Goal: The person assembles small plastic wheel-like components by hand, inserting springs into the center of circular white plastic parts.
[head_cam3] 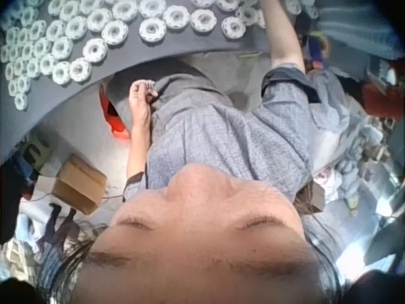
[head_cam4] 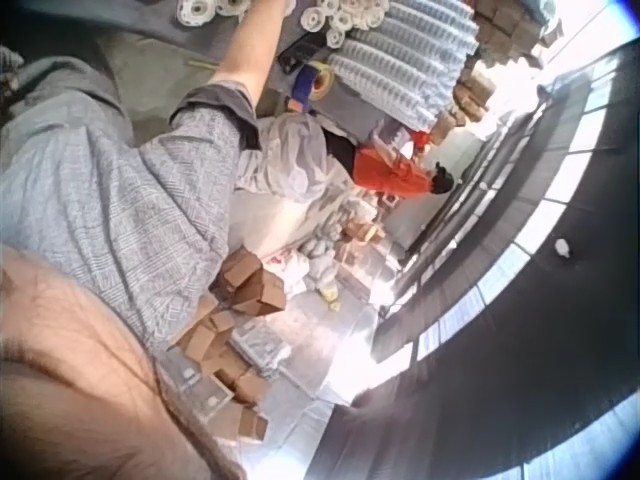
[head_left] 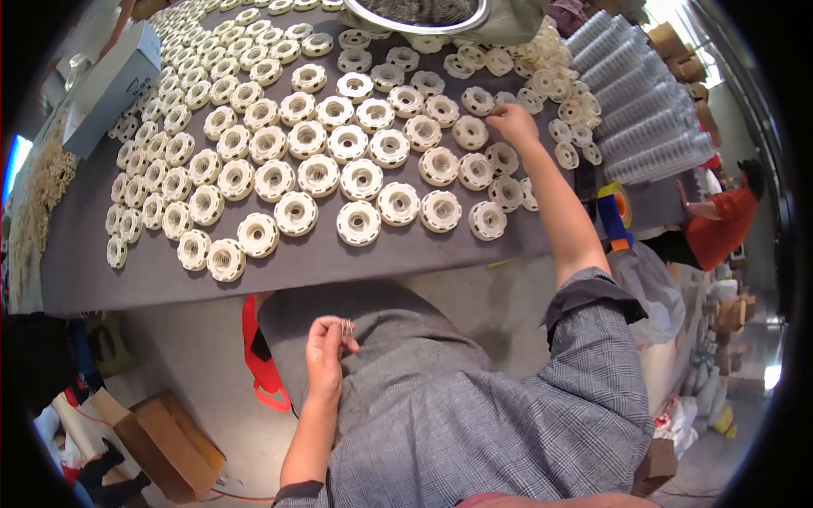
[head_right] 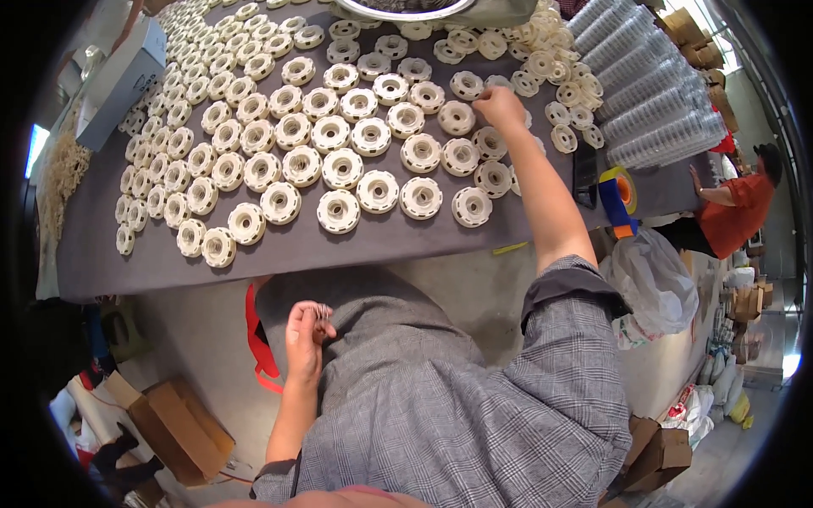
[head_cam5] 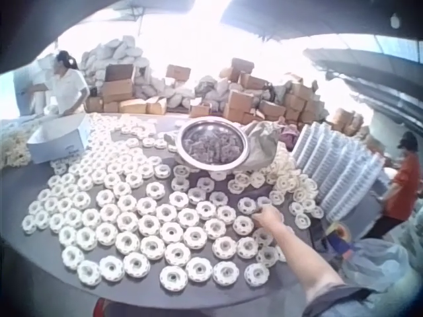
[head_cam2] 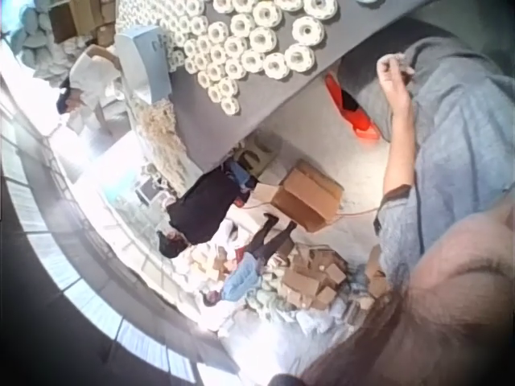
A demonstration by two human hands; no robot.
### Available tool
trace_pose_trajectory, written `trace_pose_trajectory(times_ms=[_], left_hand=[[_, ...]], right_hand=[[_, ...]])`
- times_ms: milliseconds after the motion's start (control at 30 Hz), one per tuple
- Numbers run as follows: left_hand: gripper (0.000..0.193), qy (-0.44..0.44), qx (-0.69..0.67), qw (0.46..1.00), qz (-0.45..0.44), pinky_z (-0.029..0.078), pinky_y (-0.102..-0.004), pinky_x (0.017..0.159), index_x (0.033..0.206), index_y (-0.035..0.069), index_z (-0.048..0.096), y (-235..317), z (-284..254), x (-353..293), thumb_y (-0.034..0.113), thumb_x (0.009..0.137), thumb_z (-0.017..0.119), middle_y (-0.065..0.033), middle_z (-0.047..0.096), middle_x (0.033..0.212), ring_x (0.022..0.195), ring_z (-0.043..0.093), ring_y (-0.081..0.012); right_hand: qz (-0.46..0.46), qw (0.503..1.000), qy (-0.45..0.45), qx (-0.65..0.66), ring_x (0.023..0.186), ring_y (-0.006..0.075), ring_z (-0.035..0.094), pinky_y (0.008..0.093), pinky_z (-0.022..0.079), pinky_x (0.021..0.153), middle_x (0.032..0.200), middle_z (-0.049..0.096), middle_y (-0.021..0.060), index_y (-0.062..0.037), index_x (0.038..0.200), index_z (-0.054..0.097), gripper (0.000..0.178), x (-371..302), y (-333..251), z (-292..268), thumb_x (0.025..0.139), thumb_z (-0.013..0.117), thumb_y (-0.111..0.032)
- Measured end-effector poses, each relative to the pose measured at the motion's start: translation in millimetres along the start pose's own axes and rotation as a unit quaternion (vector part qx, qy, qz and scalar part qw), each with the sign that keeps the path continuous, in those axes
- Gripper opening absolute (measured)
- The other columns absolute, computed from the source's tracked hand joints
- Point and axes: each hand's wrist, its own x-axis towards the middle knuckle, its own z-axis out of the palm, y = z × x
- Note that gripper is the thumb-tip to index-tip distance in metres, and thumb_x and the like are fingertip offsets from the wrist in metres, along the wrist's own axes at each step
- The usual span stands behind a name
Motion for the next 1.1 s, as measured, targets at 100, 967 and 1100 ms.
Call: trace_pose_trajectory(times_ms=[100, 967, 1100], left_hand=[[0.015, -0.052, -0.001, 0.998, 0.047, 0.048, -0.0244, 0.069, 0.1, 0.0, 0.052, 17.2, 3.2, 13.8, 0.005, 0.086, 0.053, -0.0115, 0.059, 0.1, 0.074, 0.059, -0.0134], [0.043, 0.0, 0.536, 0.766, 0.355, 0.035, -0.0398, 0.095, 0.116, 0.004, 0.051, 0.1, 4.1, 65.9, 0.016, 0.077, 0.064, -0.0138, 0.047, 0.122, 0.114, 0.045, -0.0316], [0.04, -0.019, 0.592, 0.706, 0.39, 0.034, -0.0408, 0.096, 0.113, 0.006, 0.053, -2.8, 2.3, 68.5, 0.017, 0.076, 0.064, -0.0117, 0.048, 0.123, 0.117, 0.044, -0.0296]], right_hand=[[-0.112, 0.983, 0.114, 0.094, 0.062, 0.0106, 0.057, 0.0244, 0.044, 0.057, 0.072, 0.065, 0.0031, -0.006, 0.083, 0.069, 0.019, -33.3, -47.2, -0.1, 0.073, 0.068, -0.021], [-0.244, 0.958, 0.149, -0.035, 0.068, 0.0214, 0.06, 0.0306, 0.046, 0.059, 0.076, 0.062, 0.0054, -0.0092, 0.08, 0.068, 0.01, -90.9, -56.6, 15.2, 0.073, 0.069, -0.017], [-0.198, 0.96, 0.137, -0.145, 0.071, 0.023, 0.059, 0.0335, 0.047, 0.06, 0.076, 0.061, 0.0033, -0.0129, 0.08, 0.069, 0.01, -55.3, -30.8, -5.0, 0.074, 0.067, -0.021]])
